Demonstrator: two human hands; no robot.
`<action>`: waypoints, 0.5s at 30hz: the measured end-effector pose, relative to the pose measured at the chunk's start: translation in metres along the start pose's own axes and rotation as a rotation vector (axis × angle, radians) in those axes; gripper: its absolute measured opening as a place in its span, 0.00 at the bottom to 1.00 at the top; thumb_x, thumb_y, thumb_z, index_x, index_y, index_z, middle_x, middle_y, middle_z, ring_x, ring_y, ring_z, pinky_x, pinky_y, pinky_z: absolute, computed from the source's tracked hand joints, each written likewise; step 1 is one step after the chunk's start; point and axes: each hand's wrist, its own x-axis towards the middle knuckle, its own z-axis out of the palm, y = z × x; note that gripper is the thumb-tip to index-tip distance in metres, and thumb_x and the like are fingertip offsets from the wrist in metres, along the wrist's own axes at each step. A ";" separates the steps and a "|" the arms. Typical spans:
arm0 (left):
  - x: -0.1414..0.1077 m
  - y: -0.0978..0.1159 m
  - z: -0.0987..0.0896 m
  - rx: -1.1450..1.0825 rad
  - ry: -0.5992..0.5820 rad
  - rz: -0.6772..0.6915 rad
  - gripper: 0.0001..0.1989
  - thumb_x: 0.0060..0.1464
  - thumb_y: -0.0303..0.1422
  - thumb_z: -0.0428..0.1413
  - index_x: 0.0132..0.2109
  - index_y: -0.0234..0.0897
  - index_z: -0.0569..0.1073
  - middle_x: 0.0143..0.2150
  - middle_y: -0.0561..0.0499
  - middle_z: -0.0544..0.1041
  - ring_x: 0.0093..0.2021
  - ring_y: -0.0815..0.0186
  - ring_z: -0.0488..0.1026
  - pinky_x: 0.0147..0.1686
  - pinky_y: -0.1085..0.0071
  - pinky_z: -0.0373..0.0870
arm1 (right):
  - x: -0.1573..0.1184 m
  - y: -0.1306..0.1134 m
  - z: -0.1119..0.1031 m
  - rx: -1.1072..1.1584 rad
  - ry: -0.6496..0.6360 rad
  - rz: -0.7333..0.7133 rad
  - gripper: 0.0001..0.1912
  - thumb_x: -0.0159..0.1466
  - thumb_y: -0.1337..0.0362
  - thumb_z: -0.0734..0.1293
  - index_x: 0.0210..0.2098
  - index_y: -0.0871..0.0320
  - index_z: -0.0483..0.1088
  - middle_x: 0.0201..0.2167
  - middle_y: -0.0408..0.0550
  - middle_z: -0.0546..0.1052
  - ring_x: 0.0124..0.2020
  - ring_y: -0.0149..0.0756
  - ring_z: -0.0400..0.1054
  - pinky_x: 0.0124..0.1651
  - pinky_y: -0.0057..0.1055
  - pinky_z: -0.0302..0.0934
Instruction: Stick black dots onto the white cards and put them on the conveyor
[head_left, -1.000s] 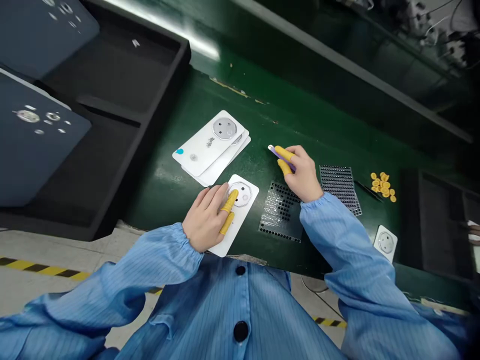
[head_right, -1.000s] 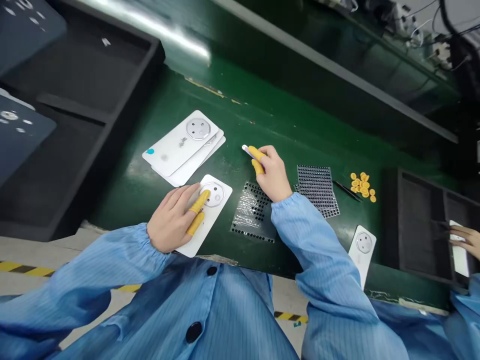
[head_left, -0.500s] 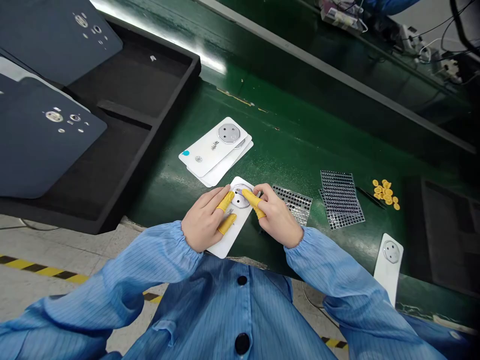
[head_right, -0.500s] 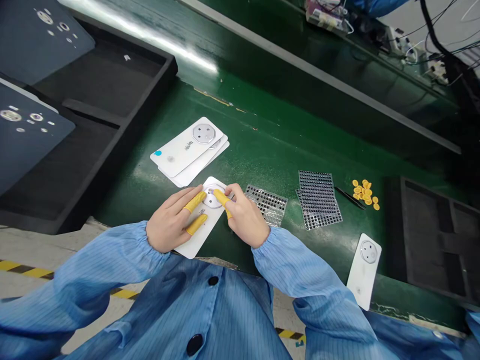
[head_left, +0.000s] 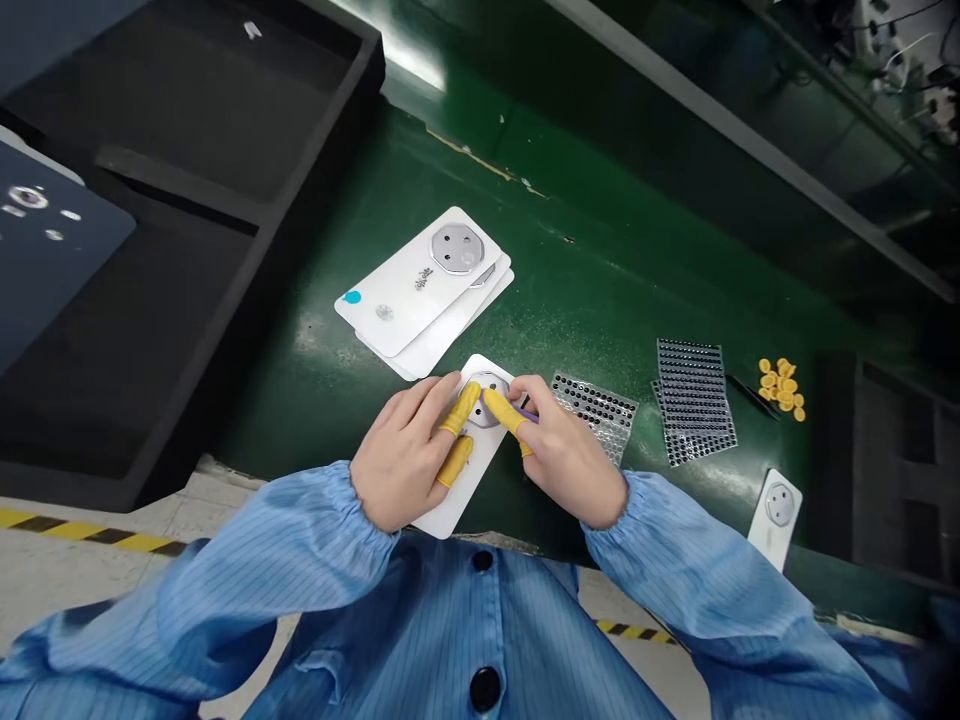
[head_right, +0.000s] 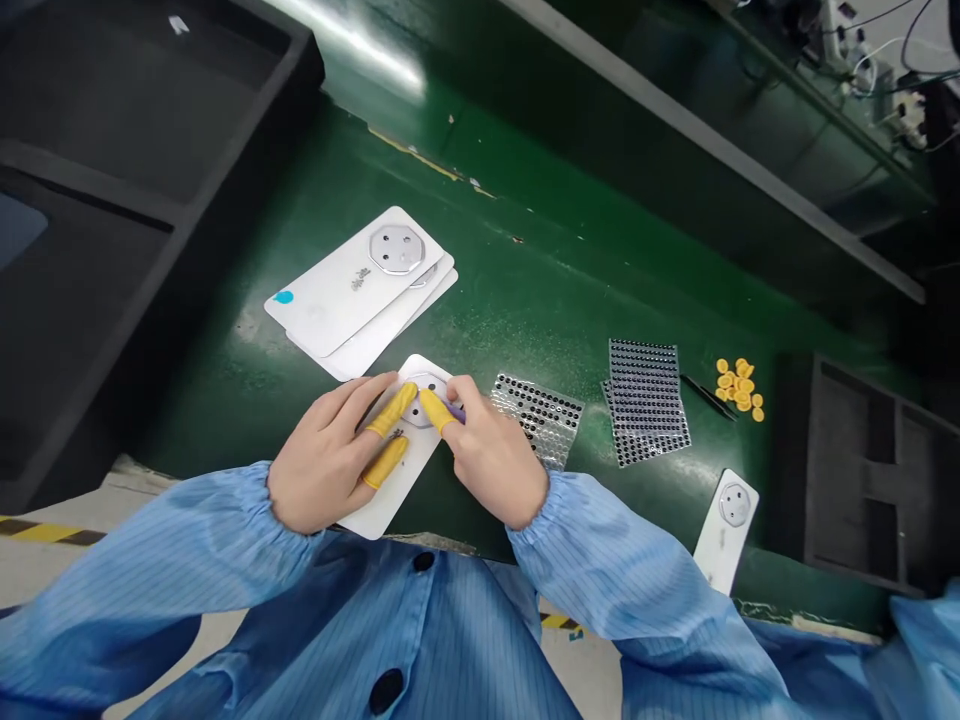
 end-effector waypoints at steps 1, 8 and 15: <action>0.001 0.001 -0.001 0.022 0.001 0.011 0.12 0.56 0.28 0.51 0.37 0.25 0.77 0.56 0.30 0.70 0.53 0.46 0.68 0.47 0.53 0.72 | 0.001 -0.001 -0.002 0.007 -0.013 0.004 0.16 0.54 0.82 0.55 0.32 0.62 0.69 0.45 0.54 0.63 0.35 0.33 0.63 0.25 0.28 0.61; 0.007 0.005 -0.006 0.060 -0.088 0.058 0.13 0.51 0.26 0.50 0.36 0.22 0.78 0.56 0.26 0.69 0.53 0.42 0.68 0.47 0.51 0.70 | 0.007 0.004 -0.002 0.085 -0.045 0.010 0.16 0.52 0.82 0.54 0.28 0.61 0.69 0.40 0.51 0.63 0.31 0.32 0.60 0.27 0.29 0.60; -0.004 -0.003 0.006 -0.043 0.028 0.035 0.11 0.55 0.29 0.50 0.33 0.26 0.76 0.57 0.28 0.67 0.56 0.46 0.65 0.53 0.53 0.69 | 0.002 0.018 -0.003 0.415 0.167 -0.095 0.18 0.60 0.77 0.57 0.43 0.57 0.72 0.41 0.50 0.68 0.34 0.31 0.64 0.35 0.31 0.64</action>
